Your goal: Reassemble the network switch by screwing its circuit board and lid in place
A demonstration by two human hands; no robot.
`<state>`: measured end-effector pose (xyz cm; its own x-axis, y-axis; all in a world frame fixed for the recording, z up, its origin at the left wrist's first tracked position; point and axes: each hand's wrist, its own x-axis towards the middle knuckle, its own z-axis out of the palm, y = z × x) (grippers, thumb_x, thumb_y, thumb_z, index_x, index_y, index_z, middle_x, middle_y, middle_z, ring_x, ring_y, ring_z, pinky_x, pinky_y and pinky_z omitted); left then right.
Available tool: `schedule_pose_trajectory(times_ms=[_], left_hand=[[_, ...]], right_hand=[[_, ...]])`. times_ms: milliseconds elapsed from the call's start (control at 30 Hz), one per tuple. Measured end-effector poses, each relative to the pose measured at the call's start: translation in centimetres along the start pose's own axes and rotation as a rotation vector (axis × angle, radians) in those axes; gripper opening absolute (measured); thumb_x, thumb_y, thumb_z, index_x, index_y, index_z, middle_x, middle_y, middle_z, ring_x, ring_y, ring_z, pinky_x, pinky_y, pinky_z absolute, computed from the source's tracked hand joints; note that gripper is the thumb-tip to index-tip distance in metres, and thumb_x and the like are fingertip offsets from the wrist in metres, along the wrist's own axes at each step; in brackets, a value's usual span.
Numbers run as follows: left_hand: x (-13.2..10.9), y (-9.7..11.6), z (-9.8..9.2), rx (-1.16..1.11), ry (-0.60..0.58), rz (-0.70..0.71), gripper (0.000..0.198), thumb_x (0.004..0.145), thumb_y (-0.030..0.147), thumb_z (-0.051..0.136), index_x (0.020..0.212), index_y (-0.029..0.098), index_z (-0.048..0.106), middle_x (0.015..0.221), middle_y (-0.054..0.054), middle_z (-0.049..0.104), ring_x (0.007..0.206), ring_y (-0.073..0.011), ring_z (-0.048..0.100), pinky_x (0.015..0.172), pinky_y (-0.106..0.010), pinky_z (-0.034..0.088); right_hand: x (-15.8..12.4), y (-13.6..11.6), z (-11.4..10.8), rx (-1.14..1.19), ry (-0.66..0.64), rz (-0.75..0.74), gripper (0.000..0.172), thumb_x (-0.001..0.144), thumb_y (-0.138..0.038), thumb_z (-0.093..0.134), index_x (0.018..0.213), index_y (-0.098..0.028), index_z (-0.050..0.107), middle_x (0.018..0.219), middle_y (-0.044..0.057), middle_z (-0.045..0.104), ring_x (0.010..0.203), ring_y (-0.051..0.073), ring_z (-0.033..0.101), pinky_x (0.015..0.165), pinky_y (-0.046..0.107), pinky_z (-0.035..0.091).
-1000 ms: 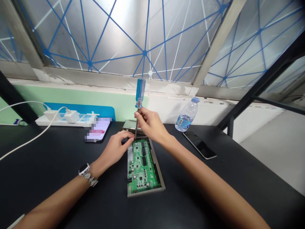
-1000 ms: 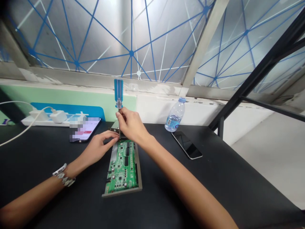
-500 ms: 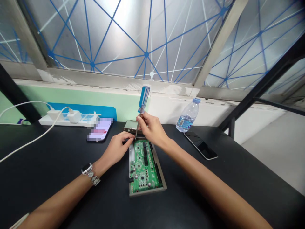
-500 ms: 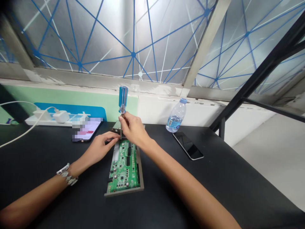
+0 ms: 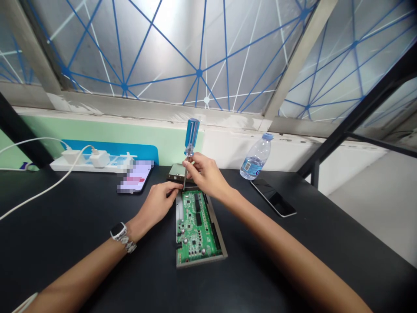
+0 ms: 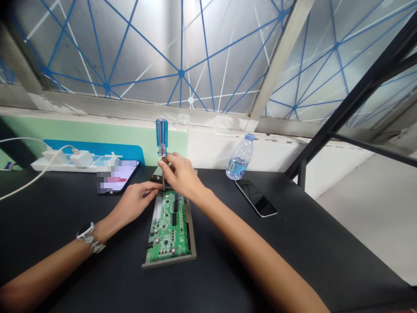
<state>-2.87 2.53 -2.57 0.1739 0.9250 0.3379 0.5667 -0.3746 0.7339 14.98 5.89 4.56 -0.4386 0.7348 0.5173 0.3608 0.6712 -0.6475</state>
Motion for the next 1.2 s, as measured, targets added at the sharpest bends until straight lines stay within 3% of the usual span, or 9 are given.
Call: schedule_pose_trajectory(times_ms=[167, 333, 567, 767, 900, 1000, 1200], left_hand=[[-0.5, 0.8, 0.9, -0.043, -0.002, -0.063, 0.031, 0.088, 0.022, 0.050, 0.104, 0.018, 0.077, 0.108, -0.007, 0.078, 0.098, -0.0276, 0.074, 0.091, -0.040, 0.056], [-1.0, 1.6, 1.9, -0.041, -0.030, -0.017, 0.029, 0.088, 0.019, 0.052, 0.106, 0.019, 0.076, 0.107, -0.006, 0.078, 0.097, -0.0259, 0.074, 0.089, -0.038, 0.056], [-1.1, 1.5, 1.9, -0.107, -0.036, 0.007, 0.024, 0.090, 0.020, 0.054, 0.105, 0.020, 0.073, 0.105, -0.007, 0.076, 0.094, -0.0235, 0.074, 0.089, -0.038, 0.057], [-0.3, 2.8, 1.6, -0.121, 0.010, 0.079, 0.019, 0.088, 0.027, 0.062, 0.104, 0.020, 0.067, 0.107, -0.007, 0.073, 0.096, -0.0219, 0.071, 0.090, -0.037, 0.055], [1.1, 3.3, 1.8, -0.185, 0.016, 0.094, 0.013, 0.085, 0.030, 0.067, 0.090, 0.019, 0.063, 0.089, -0.004, 0.070, 0.085, -0.0200, 0.069, 0.084, -0.035, 0.055], [1.8, 3.1, 2.5, -0.245, 0.052, 0.071, 0.021, 0.082, 0.033, 0.071, 0.079, 0.018, 0.057, 0.073, 0.000, 0.063, 0.071, -0.0171, 0.064, 0.073, -0.031, 0.054], [1.4, 3.0, 3.5, -0.431, 0.102, 0.025, 0.025, 0.082, 0.035, 0.071, 0.073, 0.017, 0.056, 0.069, 0.000, 0.063, 0.068, -0.0162, 0.064, 0.067, -0.027, 0.052]], right_hand=[[-0.2, 0.1, -0.1, 0.115, -0.085, 0.045, 0.023, 0.099, -0.037, 0.049, 0.086, -0.019, 0.054, 0.075, 0.001, 0.067, 0.057, 0.011, 0.064, 0.060, 0.025, 0.051], [-0.7, 0.1, -0.5, 0.114, -0.070, 0.062, 0.024, 0.097, -0.037, 0.051, 0.081, -0.020, 0.051, 0.071, 0.000, 0.067, 0.053, 0.010, 0.063, 0.058, 0.025, 0.052], [-1.2, 0.0, -1.6, 0.147, -0.069, 0.119, 0.026, 0.094, -0.041, 0.056, 0.080, -0.019, 0.053, 0.071, 0.002, 0.068, 0.056, 0.013, 0.067, 0.058, 0.025, 0.055], [-1.0, -0.3, -2.0, 0.169, -0.080, 0.126, 0.026, 0.090, -0.038, 0.062, 0.076, -0.018, 0.053, 0.061, 0.001, 0.066, 0.056, 0.016, 0.069, 0.057, 0.027, 0.055], [-1.1, -0.3, -2.0, 0.175, -0.076, 0.132, 0.030, 0.089, -0.041, 0.064, 0.073, -0.019, 0.052, 0.057, 0.000, 0.065, 0.055, 0.016, 0.068, 0.055, 0.028, 0.055], [-1.1, -0.2, -2.2, 0.181, -0.077, 0.163, 0.031, 0.087, -0.043, 0.066, 0.072, -0.020, 0.051, 0.056, -0.001, 0.065, 0.051, 0.016, 0.067, 0.051, 0.027, 0.055], [-1.0, -0.3, -2.1, 0.103, -0.022, 0.178, 0.027, 0.087, -0.035, 0.066, 0.070, -0.020, 0.050, 0.050, -0.003, 0.060, 0.047, 0.017, 0.067, 0.048, 0.026, 0.049]])
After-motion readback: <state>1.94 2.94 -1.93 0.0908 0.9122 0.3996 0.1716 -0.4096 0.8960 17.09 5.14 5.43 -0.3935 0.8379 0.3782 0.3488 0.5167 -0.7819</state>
